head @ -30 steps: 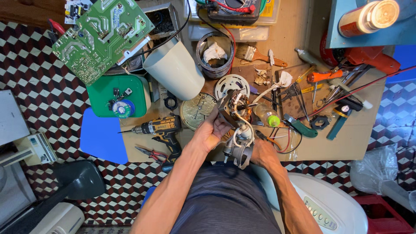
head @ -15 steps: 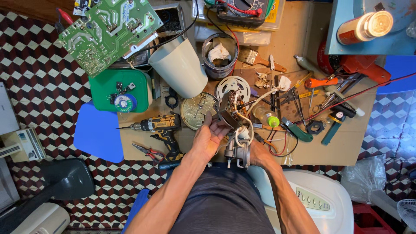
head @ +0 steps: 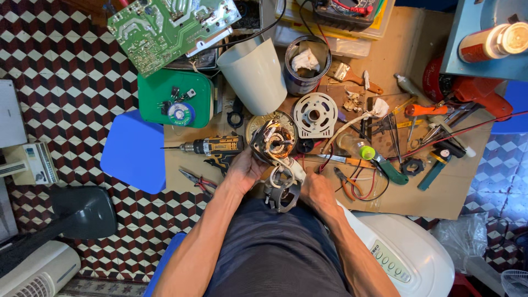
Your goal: The person disassembles and reassembles a small electrical motor, using a power drill to remove and tighten screws while manipulating internal components like the rotor and stator.
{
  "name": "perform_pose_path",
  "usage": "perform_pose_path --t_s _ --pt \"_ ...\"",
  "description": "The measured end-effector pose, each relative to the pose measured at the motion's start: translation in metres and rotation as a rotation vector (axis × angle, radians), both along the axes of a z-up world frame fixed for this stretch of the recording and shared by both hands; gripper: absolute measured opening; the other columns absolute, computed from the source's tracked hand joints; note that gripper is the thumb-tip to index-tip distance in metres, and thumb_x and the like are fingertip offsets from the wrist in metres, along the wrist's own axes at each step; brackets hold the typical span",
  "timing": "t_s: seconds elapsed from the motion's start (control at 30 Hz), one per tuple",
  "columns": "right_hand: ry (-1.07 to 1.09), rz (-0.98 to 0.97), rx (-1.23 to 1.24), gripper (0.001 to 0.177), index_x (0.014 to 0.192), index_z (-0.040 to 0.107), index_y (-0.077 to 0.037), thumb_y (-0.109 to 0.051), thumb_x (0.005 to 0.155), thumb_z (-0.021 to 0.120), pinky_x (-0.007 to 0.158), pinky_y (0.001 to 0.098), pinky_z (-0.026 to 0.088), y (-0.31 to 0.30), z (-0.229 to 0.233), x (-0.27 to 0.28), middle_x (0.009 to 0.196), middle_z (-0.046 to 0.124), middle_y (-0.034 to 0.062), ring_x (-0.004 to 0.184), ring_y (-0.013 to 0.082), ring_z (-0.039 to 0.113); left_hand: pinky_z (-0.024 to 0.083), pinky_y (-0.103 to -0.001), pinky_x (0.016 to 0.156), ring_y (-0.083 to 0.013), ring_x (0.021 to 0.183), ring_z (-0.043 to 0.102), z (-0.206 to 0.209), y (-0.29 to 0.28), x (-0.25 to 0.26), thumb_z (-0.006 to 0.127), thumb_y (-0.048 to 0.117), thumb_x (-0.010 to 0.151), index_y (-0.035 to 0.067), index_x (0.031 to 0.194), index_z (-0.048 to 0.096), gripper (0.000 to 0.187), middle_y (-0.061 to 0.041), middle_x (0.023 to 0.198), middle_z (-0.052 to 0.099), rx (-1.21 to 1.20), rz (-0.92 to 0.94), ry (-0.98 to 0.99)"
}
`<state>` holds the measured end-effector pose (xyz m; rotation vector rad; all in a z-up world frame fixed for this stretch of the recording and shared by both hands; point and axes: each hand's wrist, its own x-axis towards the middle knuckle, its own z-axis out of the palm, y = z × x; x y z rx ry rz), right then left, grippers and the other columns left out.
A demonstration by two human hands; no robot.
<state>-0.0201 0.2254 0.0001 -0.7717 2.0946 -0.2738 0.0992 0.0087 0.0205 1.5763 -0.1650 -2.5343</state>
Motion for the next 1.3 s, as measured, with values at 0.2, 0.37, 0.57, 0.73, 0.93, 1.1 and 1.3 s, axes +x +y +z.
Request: perform_pose_path --t_s 0.2,0.37,0.57,0.73,0.93,1.1,1.3 --pt "0.101 0.053 0.016 0.036 0.096 0.068 -0.002 -0.036 0.083 0.071 0.078 0.0532 0.057 -0.004 -0.016 0.019 0.088 0.072 0.0275 0.085 0.0442 0.072 0.063 -0.044 0.091 -0.0288 0.102 0.073 -0.030 -0.003 0.011 0.040 0.018 0.105 -0.001 0.122 0.062 0.033 -0.018 0.119 0.070 0.023 0.076 0.099" --pt "0.087 -0.045 0.093 0.052 0.113 0.061 0.001 -0.043 0.086 0.071 0.080 0.0548 0.055 -0.019 0.003 0.024 0.092 0.072 0.0302 0.089 0.0464 0.071 0.064 -0.048 0.086 -0.0287 0.103 0.072 -0.052 -0.001 0.008 0.043 0.019 0.108 0.002 0.118 0.063 0.028 -0.017 0.117 0.069 0.071 0.135 0.027" --pt "-0.059 -0.129 -0.153 0.063 0.137 0.057 -0.006 -0.021 0.078 0.073 0.088 0.0478 0.053 -0.027 0.077 0.007 0.114 0.070 0.0241 0.106 0.0393 0.068 0.064 -0.051 0.084 -0.0296 0.096 0.073 -0.060 0.000 0.006 0.042 0.017 0.106 0.001 0.114 0.063 0.028 -0.017 0.106 0.072 0.058 0.115 -0.019" --pt "0.036 -0.395 -0.480 0.037 0.125 0.064 -0.003 -0.019 0.092 0.070 0.088 0.0367 0.056 -0.047 0.165 -0.006 0.110 0.075 0.0138 0.100 0.0251 0.072 0.065 -0.044 0.081 -0.0250 0.091 0.075 -0.042 0.000 0.006 0.045 0.015 0.107 0.001 0.113 0.064 0.025 -0.014 0.104 0.074 -0.009 0.035 -0.009" --pt "0.128 -0.137 -0.649 0.034 0.115 0.069 -0.001 -0.017 0.086 0.078 0.076 0.0338 0.055 -0.102 0.205 -0.017 0.100 0.069 0.0117 0.085 0.0200 0.067 0.065 -0.036 0.077 -0.0205 0.088 0.074 -0.002 0.009 0.000 0.043 0.019 0.106 0.002 0.113 0.066 0.030 -0.012 0.103 0.074 -0.071 -0.059 0.095" --pt "0.158 -0.135 -0.593 0.024 0.109 0.073 -0.003 -0.016 0.089 0.077 0.069 0.0326 0.055 -0.112 0.205 -0.012 0.094 0.069 0.0092 0.077 0.0187 0.066 0.064 -0.035 0.080 -0.0185 0.088 0.072 0.017 0.010 -0.004 0.051 0.021 0.106 0.001 0.113 0.067 0.026 -0.011 0.102 0.073 -0.083 -0.062 0.044" --pt "0.231 -0.107 -0.654 0.019 0.107 0.075 -0.004 -0.012 0.091 0.076 0.063 0.0304 0.055 -0.108 0.205 -0.008 0.096 0.072 0.0089 0.076 0.0177 0.068 0.064 -0.035 0.079 -0.0173 0.087 0.072 0.026 0.009 -0.008 0.053 0.028 0.106 0.002 0.113 0.066 0.029 -0.009 0.099 0.074 -0.085 -0.068 0.013"
